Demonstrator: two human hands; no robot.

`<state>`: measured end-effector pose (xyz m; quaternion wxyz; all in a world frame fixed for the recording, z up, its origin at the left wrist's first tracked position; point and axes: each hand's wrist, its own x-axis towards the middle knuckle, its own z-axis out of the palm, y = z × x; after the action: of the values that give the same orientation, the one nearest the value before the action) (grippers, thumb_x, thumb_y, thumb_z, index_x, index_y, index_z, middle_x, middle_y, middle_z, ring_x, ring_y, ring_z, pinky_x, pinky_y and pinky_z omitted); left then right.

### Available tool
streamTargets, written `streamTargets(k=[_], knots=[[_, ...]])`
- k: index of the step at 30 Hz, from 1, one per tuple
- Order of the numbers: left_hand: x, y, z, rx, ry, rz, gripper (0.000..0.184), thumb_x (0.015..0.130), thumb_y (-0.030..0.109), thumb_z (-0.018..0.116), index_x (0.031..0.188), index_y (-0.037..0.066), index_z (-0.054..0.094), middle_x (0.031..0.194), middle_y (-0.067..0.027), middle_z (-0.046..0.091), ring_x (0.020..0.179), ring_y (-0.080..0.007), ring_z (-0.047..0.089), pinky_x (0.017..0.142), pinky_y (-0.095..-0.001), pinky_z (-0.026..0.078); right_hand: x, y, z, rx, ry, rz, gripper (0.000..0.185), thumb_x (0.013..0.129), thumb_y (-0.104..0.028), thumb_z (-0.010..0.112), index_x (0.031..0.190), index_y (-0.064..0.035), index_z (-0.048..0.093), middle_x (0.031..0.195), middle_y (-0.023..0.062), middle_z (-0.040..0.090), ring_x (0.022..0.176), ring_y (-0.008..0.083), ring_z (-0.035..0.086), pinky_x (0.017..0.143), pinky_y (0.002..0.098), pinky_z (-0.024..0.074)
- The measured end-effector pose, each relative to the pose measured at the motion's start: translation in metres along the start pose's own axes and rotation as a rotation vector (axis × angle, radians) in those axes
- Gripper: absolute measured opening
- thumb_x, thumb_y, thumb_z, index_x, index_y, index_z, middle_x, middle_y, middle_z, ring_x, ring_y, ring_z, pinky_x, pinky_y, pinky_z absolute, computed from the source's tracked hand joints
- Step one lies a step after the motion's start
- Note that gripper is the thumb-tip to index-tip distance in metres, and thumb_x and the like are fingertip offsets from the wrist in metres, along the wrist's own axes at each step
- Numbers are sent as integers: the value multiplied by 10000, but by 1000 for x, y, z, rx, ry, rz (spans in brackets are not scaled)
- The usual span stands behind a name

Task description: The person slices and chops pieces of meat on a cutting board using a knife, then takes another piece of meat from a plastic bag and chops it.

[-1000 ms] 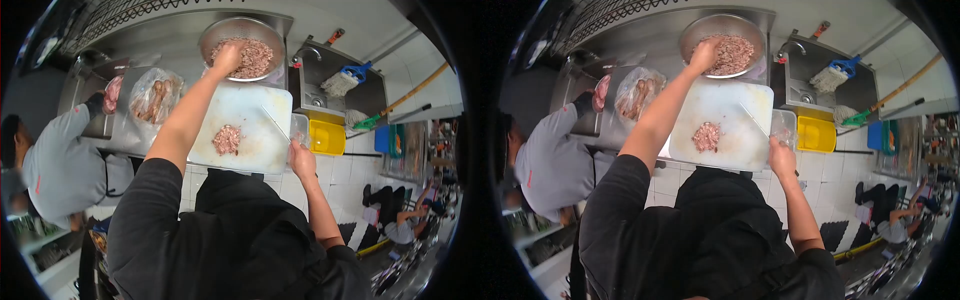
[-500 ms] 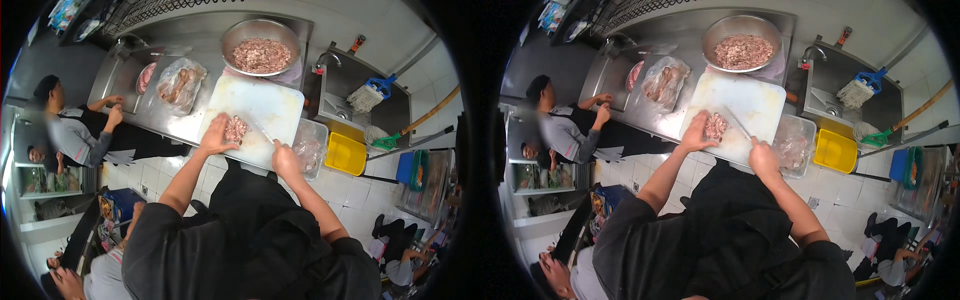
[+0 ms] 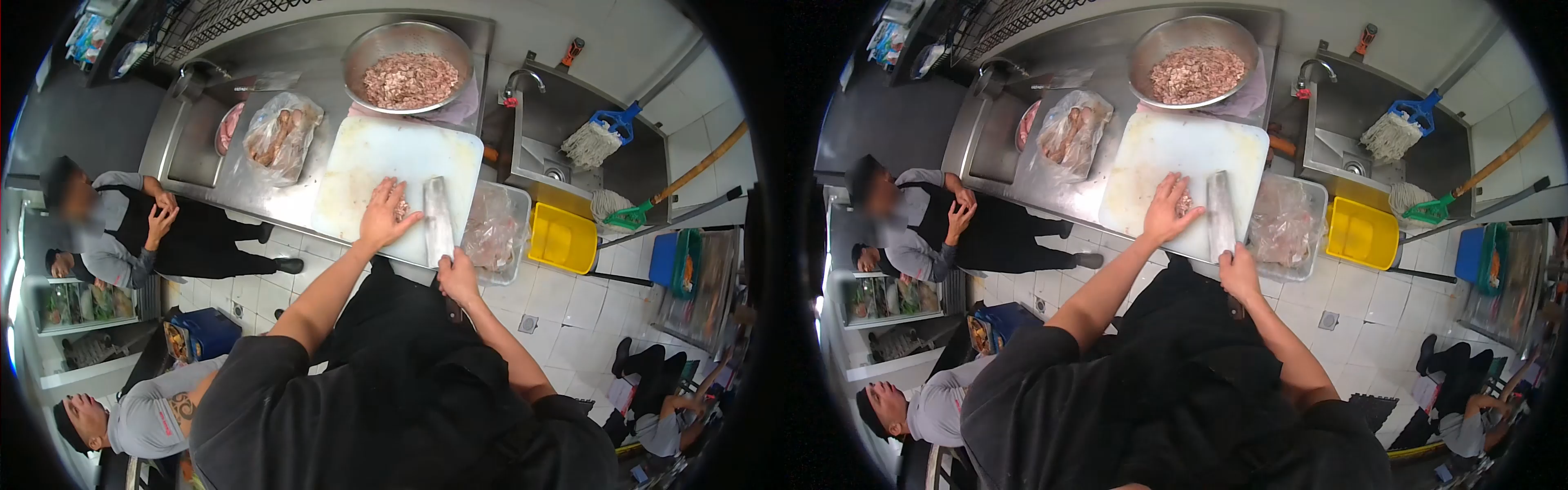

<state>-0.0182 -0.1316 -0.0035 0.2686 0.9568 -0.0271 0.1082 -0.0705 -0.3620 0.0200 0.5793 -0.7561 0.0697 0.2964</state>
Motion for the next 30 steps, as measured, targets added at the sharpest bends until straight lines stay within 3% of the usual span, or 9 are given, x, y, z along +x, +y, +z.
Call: streamTargets(k=[6,9,10,14,17,19,23,28,30], knots=[[-1,32,18,-81,152,-148,618,917,424,701,1351,-3,595,1427,-261,522,1344,-438,469,1127,-491,385,20,17,53,-153,-9,-138,282,970,-170,506,972,107,560,817,363,637,825,556,629,764,577,493],[4,30,22,-181,268,-264,498,967,340,655,1324,-5,619,1400,-240,555,1288,-412,533,1082,-464,434,24,7,72,-137,-33,-202,268,965,-165,519,972,100,562,819,358,642,803,536,645,740,569,502],[5,29,20,-247,320,-320,432,991,293,632,1304,-5,637,1385,-229,574,1251,-396,575,1050,-447,467,31,15,79,-205,32,-420,239,1011,-161,523,943,68,507,589,181,587,439,266,606,427,421,468],[19,33,5,-602,445,-564,317,993,197,626,1226,-8,687,1342,-216,611,1163,-362,639,993,-407,506,42,3,82,-244,-24,-406,248,1006,-165,529,923,67,500,587,184,581,468,280,618,450,434,468],[49,28,-15,-529,528,-448,272,985,152,633,1190,-12,704,1319,-210,630,1119,-330,664,967,-378,519,42,-44,75,-218,-1,-472,244,1000,-171,543,915,53,497,583,174,577,459,276,595,455,428,467],[101,25,-35,-367,642,-93,263,978,138,631,1169,-29,698,1257,-208,650,1055,-361,677,930,-390,529,42,-101,68,-261,114,-408,226,958,-152,568,933,72,546,734,319,626,711,505,644,630,550,486],[225,11,-64,-579,571,16,281,966,178,639,1141,-32,703,1249,-207,657,1121,-376,650,968,-394,510,79,-132,51,-212,222,-479,231,967,-166,567,945,63,560,773,292,636,691,448,639,640,496,496],[301,-38,-36,216,447,-45,400,996,378,588,1153,36,725,1258,-210,663,1169,-361,624,987,-453,489,33,-123,50,-416,336,-351,245,979,-193,575,891,35,574,706,247,637,650,440,632,617,478,494],[317,-49,-47,66,267,-41,415,996,398,580,1198,60,711,1325,-202,626,1248,-363,561,1040,-499,431,17,-104,66,-479,379,-319,254,985,-202,579,888,33,573,713,251,647,666,451,645,615,485,494]])
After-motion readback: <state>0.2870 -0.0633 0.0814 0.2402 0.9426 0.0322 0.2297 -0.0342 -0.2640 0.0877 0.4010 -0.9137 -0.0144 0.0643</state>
